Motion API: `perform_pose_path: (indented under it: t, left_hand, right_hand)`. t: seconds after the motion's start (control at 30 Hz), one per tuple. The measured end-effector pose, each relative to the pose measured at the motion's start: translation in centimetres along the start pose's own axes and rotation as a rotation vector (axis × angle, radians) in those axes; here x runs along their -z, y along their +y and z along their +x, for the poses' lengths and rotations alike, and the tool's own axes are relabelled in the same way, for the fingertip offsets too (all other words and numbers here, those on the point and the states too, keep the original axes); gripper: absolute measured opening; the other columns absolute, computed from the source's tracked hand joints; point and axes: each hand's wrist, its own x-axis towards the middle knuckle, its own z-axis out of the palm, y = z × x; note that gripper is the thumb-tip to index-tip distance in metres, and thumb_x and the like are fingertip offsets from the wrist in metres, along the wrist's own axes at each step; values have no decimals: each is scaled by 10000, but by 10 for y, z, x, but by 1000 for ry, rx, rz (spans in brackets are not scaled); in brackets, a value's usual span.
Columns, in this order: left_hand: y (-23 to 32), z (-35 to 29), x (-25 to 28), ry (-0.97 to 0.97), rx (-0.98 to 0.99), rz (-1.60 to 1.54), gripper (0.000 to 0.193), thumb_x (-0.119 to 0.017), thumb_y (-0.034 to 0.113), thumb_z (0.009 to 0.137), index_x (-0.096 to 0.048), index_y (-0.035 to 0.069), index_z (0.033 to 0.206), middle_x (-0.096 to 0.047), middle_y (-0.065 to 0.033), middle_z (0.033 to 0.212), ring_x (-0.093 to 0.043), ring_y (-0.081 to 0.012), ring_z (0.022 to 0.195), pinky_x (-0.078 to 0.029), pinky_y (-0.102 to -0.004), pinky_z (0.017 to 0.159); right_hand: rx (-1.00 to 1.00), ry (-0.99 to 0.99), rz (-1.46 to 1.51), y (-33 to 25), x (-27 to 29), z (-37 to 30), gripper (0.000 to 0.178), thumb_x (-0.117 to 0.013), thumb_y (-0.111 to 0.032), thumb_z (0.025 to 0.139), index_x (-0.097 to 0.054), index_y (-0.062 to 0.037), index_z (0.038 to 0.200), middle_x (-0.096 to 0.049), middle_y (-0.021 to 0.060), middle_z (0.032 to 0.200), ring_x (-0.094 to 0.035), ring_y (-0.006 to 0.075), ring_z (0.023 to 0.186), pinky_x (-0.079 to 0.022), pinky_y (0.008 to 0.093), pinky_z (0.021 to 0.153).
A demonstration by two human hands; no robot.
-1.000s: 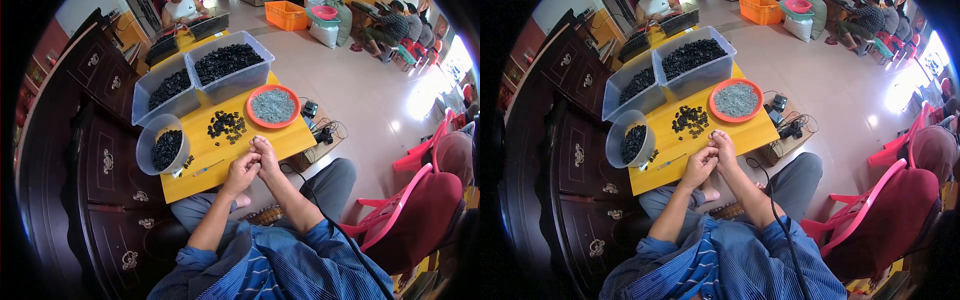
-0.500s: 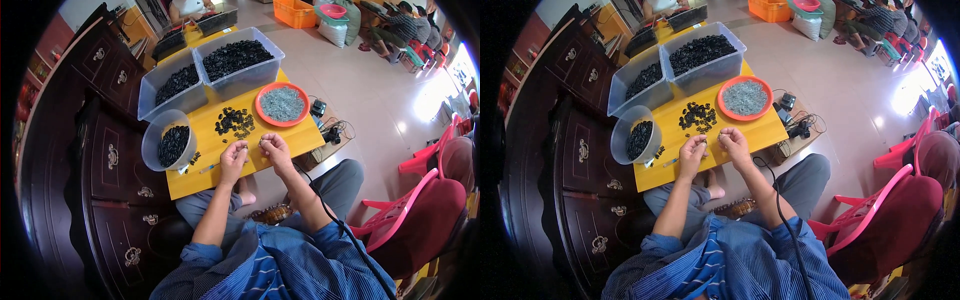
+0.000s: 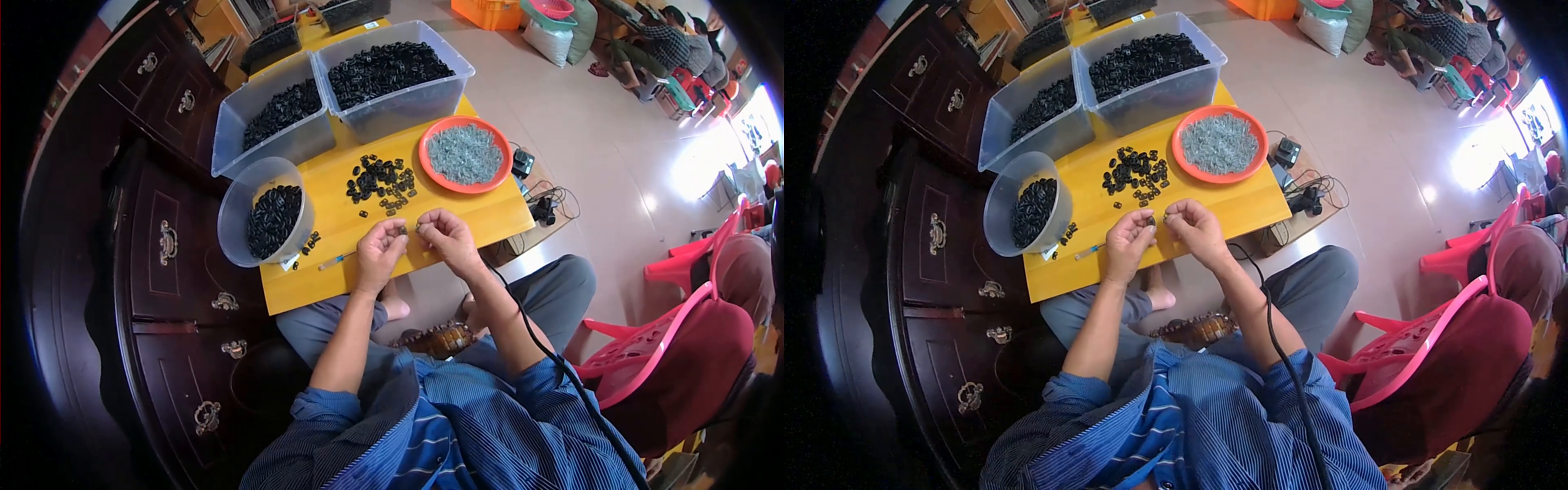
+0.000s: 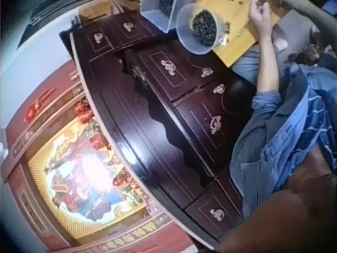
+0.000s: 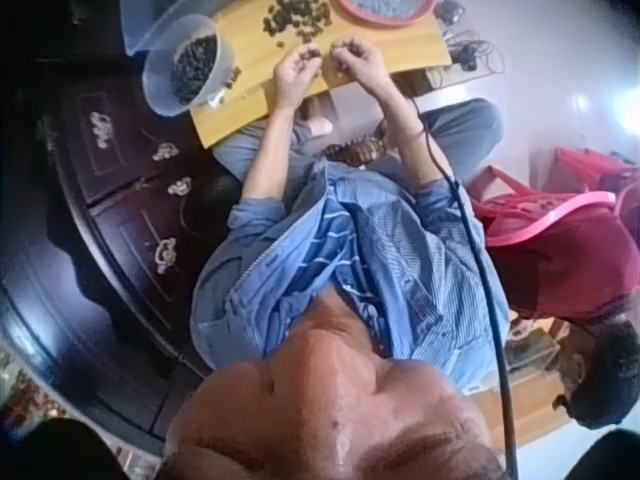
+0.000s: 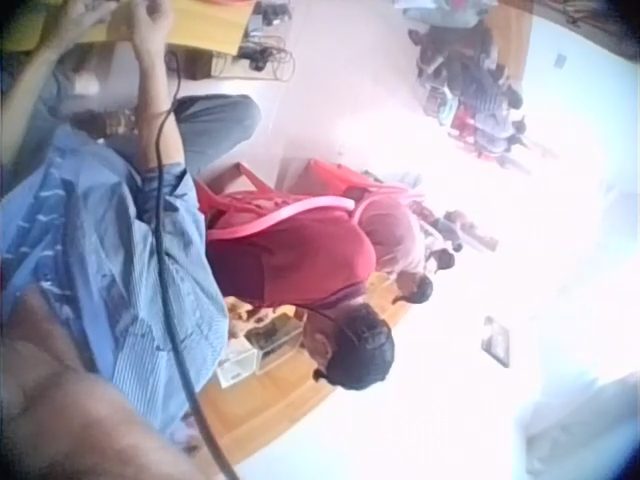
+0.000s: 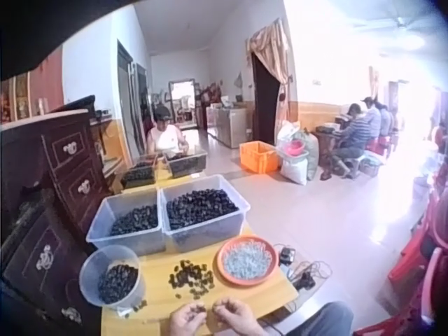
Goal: The person assembles plastic fasteners by picking up plastic pieces and metal pins from the table and fitting the pins into the plastic pieces by hand.
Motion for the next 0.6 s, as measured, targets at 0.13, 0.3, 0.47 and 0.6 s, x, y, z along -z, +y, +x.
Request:
perform_pose_path:
  t: [0.13, 0.3, 0.47, 0.6]
  left_hand:
    - [-2, 2, 1, -11, -24, -10, 301, -634, -15, 937, -624, 3, 1237, -652, 7, 1011, -615, -27, 821, -550, -203, 734]
    - [-3, 2, 1, -9, -11, -7, 318, -648, -6, 936, -626, 3, 1254, -663, 4, 1033, -622, -27, 840, -552, -203, 741]
    - [-7, 2, 3, -30, -45, 0, 327, -653, 1, 938, -629, 5, 1263, -667, 9, 1048, -622, -24, 845, -551, -202, 743]
    - [-5, 2, 2, -32, -42, 21, 325, -651, 0, 938, -632, 2, 1263, -667, 12, 1038, -621, -26, 835, -550, -202, 743]
  right_hand:
    - [16, -23, -23, 1, 1, 2, 125, -629, -102, 981, -611, -26, 1079, -625, -14, 845, -589, 68, 728, -486, 222, 668]
    - [11, -22, -47, -1, -1, 3, 120, -641, -83, 967, -618, -16, 1064, -621, -18, 837, -577, 61, 710, -481, 215, 648]
    - [20, -23, -53, -3, -1, 3, 120, -650, -69, 955, -623, -9, 1055, -617, -22, 830, -565, 54, 686, -474, 209, 622]
    - [12, -20, -71, -5, 0, 3, 120, -652, -69, 952, -627, -9, 1052, -621, -22, 831, -568, 54, 689, -476, 207, 624]
